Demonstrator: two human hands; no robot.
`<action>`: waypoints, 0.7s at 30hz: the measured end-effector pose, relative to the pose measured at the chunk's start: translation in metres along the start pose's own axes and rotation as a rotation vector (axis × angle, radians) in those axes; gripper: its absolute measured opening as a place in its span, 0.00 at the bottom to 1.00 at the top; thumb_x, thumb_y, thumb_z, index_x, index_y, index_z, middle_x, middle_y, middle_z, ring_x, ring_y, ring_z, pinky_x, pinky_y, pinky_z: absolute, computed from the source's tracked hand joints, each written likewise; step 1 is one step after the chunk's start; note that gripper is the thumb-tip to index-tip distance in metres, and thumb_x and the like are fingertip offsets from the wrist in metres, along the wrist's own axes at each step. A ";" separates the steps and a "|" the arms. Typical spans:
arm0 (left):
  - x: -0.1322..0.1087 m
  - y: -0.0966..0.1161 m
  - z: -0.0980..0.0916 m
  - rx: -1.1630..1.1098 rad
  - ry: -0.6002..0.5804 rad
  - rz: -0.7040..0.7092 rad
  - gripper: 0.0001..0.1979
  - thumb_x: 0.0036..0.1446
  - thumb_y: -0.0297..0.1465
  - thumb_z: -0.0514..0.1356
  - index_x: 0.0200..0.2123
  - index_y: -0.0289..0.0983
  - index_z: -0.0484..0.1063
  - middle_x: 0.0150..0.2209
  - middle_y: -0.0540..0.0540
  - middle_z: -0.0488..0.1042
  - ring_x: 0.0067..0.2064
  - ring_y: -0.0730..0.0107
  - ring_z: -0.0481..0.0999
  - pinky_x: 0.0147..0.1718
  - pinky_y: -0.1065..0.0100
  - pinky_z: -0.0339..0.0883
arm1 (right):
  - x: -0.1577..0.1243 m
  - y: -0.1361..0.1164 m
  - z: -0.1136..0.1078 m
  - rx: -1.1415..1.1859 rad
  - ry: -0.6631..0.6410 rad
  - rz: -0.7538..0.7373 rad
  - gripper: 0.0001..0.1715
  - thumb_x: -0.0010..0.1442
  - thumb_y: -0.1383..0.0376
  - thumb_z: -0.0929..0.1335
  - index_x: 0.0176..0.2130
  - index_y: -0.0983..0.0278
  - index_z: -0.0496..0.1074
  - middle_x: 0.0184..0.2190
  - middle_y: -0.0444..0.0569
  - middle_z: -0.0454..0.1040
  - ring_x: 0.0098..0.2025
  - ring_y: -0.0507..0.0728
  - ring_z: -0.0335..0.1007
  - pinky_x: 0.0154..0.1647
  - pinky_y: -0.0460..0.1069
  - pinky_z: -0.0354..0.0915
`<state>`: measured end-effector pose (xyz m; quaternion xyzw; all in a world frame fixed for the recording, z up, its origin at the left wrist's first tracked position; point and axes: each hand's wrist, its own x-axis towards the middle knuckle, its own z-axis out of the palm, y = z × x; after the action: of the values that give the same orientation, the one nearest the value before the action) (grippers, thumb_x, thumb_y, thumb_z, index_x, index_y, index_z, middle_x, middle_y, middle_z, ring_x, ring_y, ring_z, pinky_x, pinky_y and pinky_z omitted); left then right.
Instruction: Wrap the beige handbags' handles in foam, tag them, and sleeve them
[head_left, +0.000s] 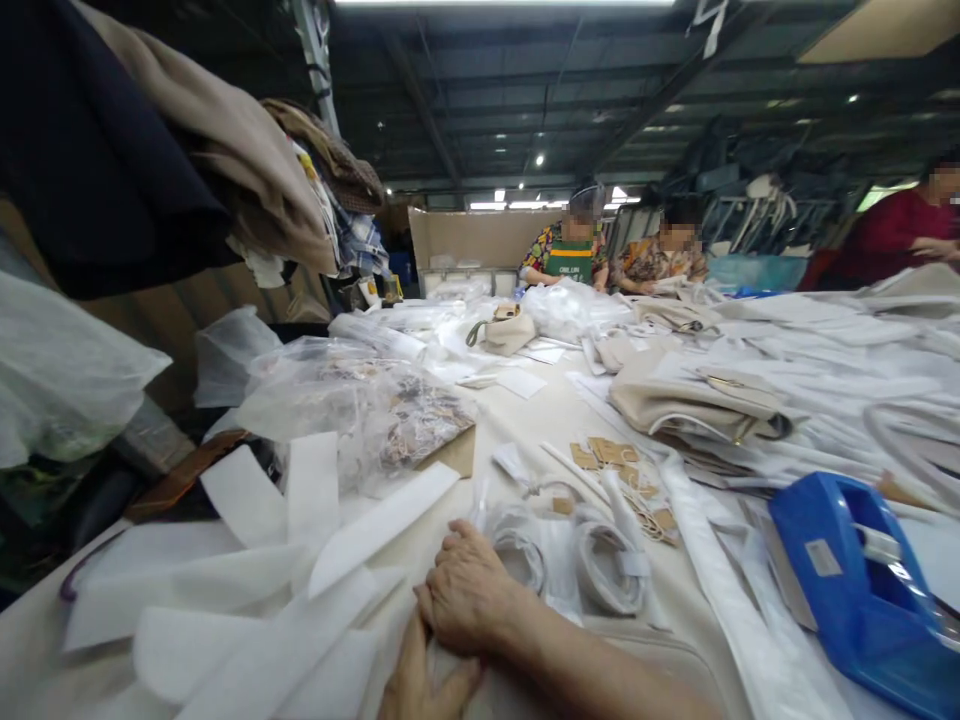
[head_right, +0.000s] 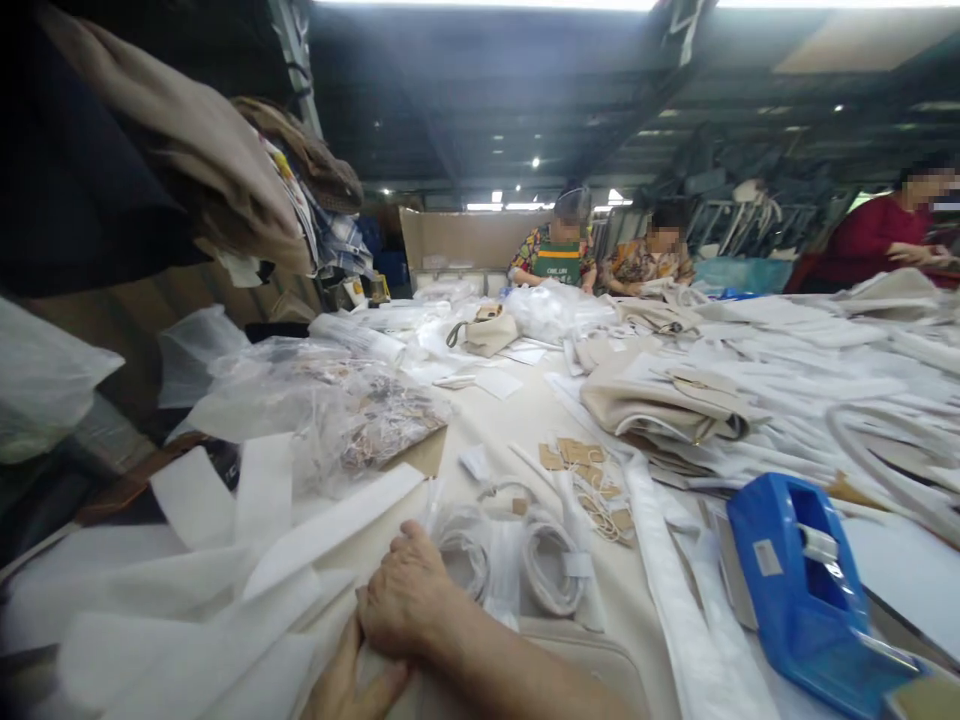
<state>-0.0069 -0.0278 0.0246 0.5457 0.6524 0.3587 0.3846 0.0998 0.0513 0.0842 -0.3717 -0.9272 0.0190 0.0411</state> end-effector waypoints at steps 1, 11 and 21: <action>0.003 0.005 0.002 -0.033 -0.040 -0.056 0.39 0.44 0.41 0.58 0.58 0.28 0.57 0.53 0.33 0.70 0.58 0.47 0.65 0.55 0.56 0.59 | -0.007 0.001 -0.006 0.013 0.022 -0.022 0.15 0.61 0.65 0.63 0.30 0.69 0.76 0.30 0.54 0.78 0.39 0.58 0.71 0.59 0.57 0.53; 0.009 0.019 0.000 -0.272 -0.060 -0.201 0.36 0.42 0.42 0.64 0.53 0.29 0.65 0.47 0.37 0.76 0.52 0.49 0.72 0.55 0.57 0.62 | -0.228 0.044 0.021 0.635 0.712 1.014 0.37 0.59 0.50 0.63 0.60 0.67 0.58 0.61 0.57 0.60 0.63 0.64 0.54 0.62 0.58 0.55; -0.009 0.078 -0.004 -0.542 -0.342 -0.295 0.28 0.40 0.42 0.69 0.43 0.32 0.72 0.30 0.40 0.79 0.44 0.46 0.77 0.44 0.52 0.71 | -0.225 0.045 0.007 1.629 0.581 0.906 0.40 0.50 0.39 0.65 0.47 0.68 0.73 0.40 0.55 0.78 0.49 0.66 0.72 0.53 0.60 0.63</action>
<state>0.0244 -0.0257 0.0967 0.3759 0.5314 0.3627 0.6669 0.2928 -0.0717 0.0601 -0.5408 -0.3534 0.5756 0.5013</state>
